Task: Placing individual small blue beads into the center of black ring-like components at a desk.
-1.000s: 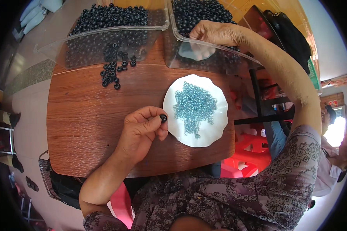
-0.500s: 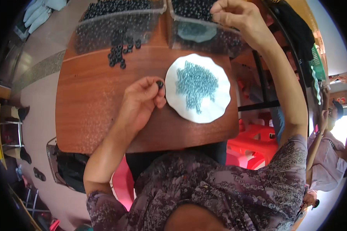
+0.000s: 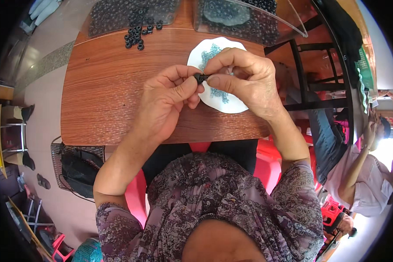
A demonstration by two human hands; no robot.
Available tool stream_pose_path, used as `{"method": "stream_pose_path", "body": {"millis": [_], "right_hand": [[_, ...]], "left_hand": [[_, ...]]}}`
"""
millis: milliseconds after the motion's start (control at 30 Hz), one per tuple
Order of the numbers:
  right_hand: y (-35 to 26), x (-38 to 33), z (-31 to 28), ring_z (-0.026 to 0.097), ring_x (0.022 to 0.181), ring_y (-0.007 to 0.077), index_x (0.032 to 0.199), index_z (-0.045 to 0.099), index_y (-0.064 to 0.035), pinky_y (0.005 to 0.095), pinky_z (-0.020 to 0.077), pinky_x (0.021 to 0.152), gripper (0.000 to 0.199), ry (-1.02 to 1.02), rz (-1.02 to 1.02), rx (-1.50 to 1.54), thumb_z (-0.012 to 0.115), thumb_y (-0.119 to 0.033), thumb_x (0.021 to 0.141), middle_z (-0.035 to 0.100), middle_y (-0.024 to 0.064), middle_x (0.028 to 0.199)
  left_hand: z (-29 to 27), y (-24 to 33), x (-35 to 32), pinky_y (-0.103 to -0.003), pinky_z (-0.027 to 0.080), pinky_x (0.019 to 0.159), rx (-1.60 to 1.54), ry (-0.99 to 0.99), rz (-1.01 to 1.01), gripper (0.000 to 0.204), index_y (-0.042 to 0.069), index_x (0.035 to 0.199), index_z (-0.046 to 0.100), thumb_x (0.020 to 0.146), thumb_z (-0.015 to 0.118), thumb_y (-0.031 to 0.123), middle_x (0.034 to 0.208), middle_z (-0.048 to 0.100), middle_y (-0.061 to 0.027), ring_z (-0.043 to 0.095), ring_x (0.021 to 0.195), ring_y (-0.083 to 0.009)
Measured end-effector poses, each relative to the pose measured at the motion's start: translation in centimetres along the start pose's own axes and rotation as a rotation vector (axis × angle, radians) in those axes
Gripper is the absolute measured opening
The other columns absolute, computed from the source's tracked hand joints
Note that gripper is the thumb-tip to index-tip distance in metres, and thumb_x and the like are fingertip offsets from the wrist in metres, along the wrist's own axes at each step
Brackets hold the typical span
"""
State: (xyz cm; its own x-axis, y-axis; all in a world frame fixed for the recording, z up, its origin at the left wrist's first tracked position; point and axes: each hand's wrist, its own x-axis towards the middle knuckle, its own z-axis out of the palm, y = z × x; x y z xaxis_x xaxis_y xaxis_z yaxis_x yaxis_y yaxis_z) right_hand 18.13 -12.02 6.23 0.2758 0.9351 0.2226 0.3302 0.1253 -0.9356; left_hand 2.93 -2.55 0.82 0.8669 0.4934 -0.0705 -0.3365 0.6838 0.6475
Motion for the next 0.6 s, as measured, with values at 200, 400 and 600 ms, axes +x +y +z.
{"method": "stream_pose_path", "body": {"millis": [200,400,600], "right_hand": [[0.5,-0.7,-0.2,0.058,0.081,0.0103,0.088,0.066,0.0018,0.0223,0.0477,0.071,0.019,-0.08,-0.093,-0.154,0.069,0.008,0.071,0.064,0.0042,0.087],[0.3,-1.1,0.5,0.058,0.077,0.0094,0.088,0.066,0.0023,0.0225,0.0473,0.068,0.018,-0.073,-0.011,-0.096,0.069,0.007,0.071,0.065,0.0049,0.084],[0.5,-1.5,1.5,0.057,0.069,0.0091,0.088,0.064,0.0034,0.0223,0.0459,0.064,0.013,0.075,0.205,0.204,0.067,0.004,0.076,0.065,0.0077,0.078]], "left_hand": [[0.2,-0.6,-0.4,-0.021,0.044,0.059,0.085,0.02,0.059,0.018,-0.005,0.1,0.059,0.086,0.06,0.006,0.081,0.063,-0.0086,0.055,0.067,-0.0098],[0.1,-0.9,-0.5,-0.02,0.043,0.058,0.176,0.071,0.096,0.017,-0.004,0.098,0.061,0.084,0.062,0.004,0.078,0.063,-0.0072,0.054,0.065,-0.0089],[0.0,-1.1,-0.5,-0.019,0.043,0.058,0.185,0.072,0.119,0.016,-0.004,0.097,0.061,0.083,0.062,0.005,0.077,0.063,-0.0061,0.053,0.064,-0.0076]]}}
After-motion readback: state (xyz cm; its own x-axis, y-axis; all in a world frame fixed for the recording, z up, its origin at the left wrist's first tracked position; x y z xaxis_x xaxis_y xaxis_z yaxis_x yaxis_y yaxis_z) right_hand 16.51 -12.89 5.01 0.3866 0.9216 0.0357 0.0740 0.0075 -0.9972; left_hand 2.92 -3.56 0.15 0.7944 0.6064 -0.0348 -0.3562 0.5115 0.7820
